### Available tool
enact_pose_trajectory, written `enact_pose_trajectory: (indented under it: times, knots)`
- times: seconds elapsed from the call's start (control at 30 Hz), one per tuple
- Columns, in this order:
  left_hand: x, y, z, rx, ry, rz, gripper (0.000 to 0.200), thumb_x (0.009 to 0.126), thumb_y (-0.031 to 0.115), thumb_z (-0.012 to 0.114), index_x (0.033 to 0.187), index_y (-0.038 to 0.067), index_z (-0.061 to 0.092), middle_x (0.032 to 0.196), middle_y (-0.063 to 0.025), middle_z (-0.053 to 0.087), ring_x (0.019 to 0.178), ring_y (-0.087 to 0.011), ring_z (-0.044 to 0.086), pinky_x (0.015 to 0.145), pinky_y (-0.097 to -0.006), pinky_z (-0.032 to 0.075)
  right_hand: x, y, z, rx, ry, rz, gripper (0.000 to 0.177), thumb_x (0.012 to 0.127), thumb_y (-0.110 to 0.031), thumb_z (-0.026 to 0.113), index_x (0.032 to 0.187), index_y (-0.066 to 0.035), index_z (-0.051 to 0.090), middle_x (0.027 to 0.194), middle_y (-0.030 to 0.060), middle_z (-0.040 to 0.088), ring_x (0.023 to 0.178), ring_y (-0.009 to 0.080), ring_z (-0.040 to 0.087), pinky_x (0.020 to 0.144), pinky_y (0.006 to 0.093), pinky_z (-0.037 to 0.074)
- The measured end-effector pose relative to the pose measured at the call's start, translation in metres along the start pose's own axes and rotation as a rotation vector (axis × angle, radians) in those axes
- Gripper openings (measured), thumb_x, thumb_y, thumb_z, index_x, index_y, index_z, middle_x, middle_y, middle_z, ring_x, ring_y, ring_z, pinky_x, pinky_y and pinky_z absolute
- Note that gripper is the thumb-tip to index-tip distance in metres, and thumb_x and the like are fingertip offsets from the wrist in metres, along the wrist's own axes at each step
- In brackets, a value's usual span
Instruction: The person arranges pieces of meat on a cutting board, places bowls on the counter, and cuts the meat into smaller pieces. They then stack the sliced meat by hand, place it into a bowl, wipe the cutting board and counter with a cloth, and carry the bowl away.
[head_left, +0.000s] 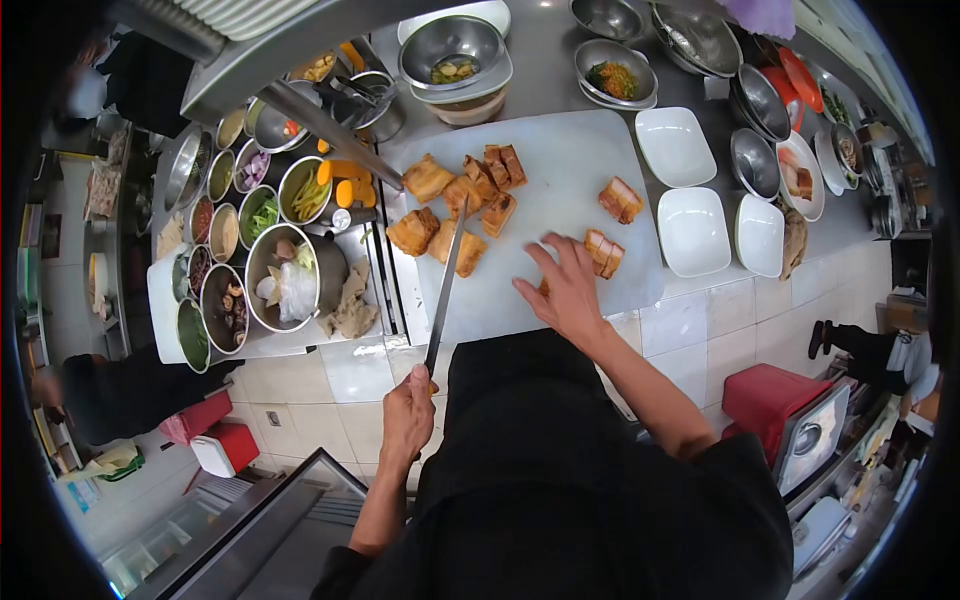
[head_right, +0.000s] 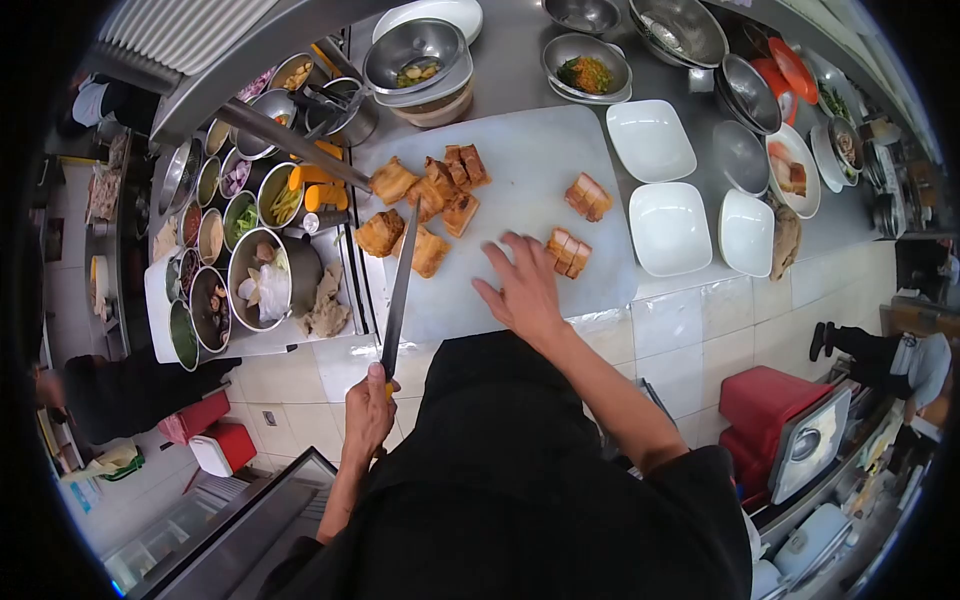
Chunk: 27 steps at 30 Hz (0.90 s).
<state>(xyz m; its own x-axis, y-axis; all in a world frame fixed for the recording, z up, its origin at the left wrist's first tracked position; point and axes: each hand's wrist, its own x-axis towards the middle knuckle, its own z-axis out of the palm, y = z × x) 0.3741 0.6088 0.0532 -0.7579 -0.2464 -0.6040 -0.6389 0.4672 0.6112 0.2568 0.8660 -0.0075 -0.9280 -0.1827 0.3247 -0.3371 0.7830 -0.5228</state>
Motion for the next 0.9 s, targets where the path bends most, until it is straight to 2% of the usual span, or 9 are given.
enact_pose_trajectory:
  times: [0.17,0.27,0.33,0.47,0.53,0.6,0.67,0.73,0.9]
  knots:
    - [0.008,0.005,-0.002,0.044,0.003,0.025,0.077,0.101,0.058,0.035,0.078,-0.011,0.063,0.063,-0.0175,0.058,0.060,-0.0225,0.056,0.062,-0.0385,0.046,0.058,0.005,0.019,-0.079,-0.032,-0.108,0.051,0.074,-0.013,0.075,0.121,-0.007,0.057,0.125,0.0135,0.050,0.116,0.0338,0.046,0.094,0.0444,0.040]
    - [0.009,0.005,-0.001,0.051,0.019,0.052,0.078,0.101,0.058,0.035,0.081,-0.011,0.063,0.070,-0.0220,0.062,0.068,-0.0285,0.061,0.070,-0.0402,0.048,0.056,0.015,0.007,-0.037,-0.201,-0.012,0.060,0.069,-0.007,0.075,0.125,-0.009,0.054,0.129,0.0127,0.048,0.118,0.0329,0.046,0.095,0.0445,0.040]
    - [0.006,0.012,-0.003,0.100,-0.045,-0.022,0.077,0.101,0.059,0.034,0.085,-0.011,0.064,0.075,-0.0245,0.065,0.076,-0.0352,0.065,0.076,-0.0418,0.049,0.052,0.010,-0.010,0.011,-0.298,-0.008,0.058,0.065,-0.004,0.077,0.119,-0.008,0.056,0.127,0.0128,0.049,0.119,0.0319,0.047,0.094,0.0429,0.041]
    - [0.005,0.026,0.008,0.151,-0.101,0.022,0.076,0.101,0.058,0.031,0.090,-0.009,0.064,0.081,-0.0282,0.066,0.086,-0.0449,0.066,0.080,-0.0468,0.049,0.055,0.034,0.006,0.058,-0.232,-0.118,0.055,0.063,-0.008,0.080,0.112,-0.006,0.057,0.122,0.0133,0.052,0.117,0.0325,0.049,0.095,0.0438,0.042]
    - [0.005,0.037,0.016,0.160,-0.102,0.055,0.075,0.102,0.057,0.031,0.088,-0.009,0.063,0.081,-0.0295,0.066,0.086,-0.0472,0.065,0.080,-0.0482,0.049,0.054,0.030,0.007,0.197,-0.396,0.233,0.062,0.060,-0.014,0.084,0.115,-0.005,0.056,0.120,0.0143,0.055,0.115,0.0343,0.051,0.096,0.0452,0.043]
    - [0.008,0.046,0.026,0.156,-0.114,0.093,0.070,0.103,0.053,0.033,0.084,-0.008,0.061,0.080,-0.0345,0.063,0.086,-0.0543,0.059,0.079,-0.0532,0.047,0.046,0.014,0.008,0.116,-0.380,0.277,0.064,0.060,-0.016,0.084,0.117,-0.005,0.056,0.119,0.0149,0.055,0.113,0.0348,0.052,0.097,0.0454,0.044]
    - [0.010,0.054,0.034,0.180,-0.116,0.095,0.068,0.103,0.051,0.033,0.083,-0.008,0.061,0.079,-0.0356,0.061,0.085,-0.0556,0.058,0.077,-0.0541,0.046,0.035,0.007,0.009,0.037,-0.367,0.322,0.066,0.060,-0.017,0.084,0.118,-0.004,0.055,0.118,0.0155,0.056,0.112,0.0354,0.053,0.097,0.0456,0.045]
    - [0.012,0.058,0.037,0.207,-0.115,0.097,0.066,0.104,0.049,0.034,0.082,-0.008,0.060,0.078,-0.0367,0.060,0.085,-0.0570,0.057,0.076,-0.0551,0.046,0.026,0.009,0.018,0.155,-0.117,0.263,0.066,0.061,-0.019,0.085,0.118,-0.003,0.056,0.120,0.0160,0.056,0.112,0.0358,0.053,0.096,0.0439,0.046]
    - [0.016,0.058,0.037,0.328,-0.097,0.111,0.062,0.104,0.044,0.035,0.080,-0.008,0.058,0.078,-0.0389,0.059,0.084,-0.0581,0.056,0.075,-0.0579,0.045,0.024,0.017,0.027,0.292,-0.147,0.235,0.064,0.062,-0.015,0.083,0.119,-0.001,0.055,0.120,0.0170,0.055,0.112,0.0365,0.052,0.096,0.0435,0.046]
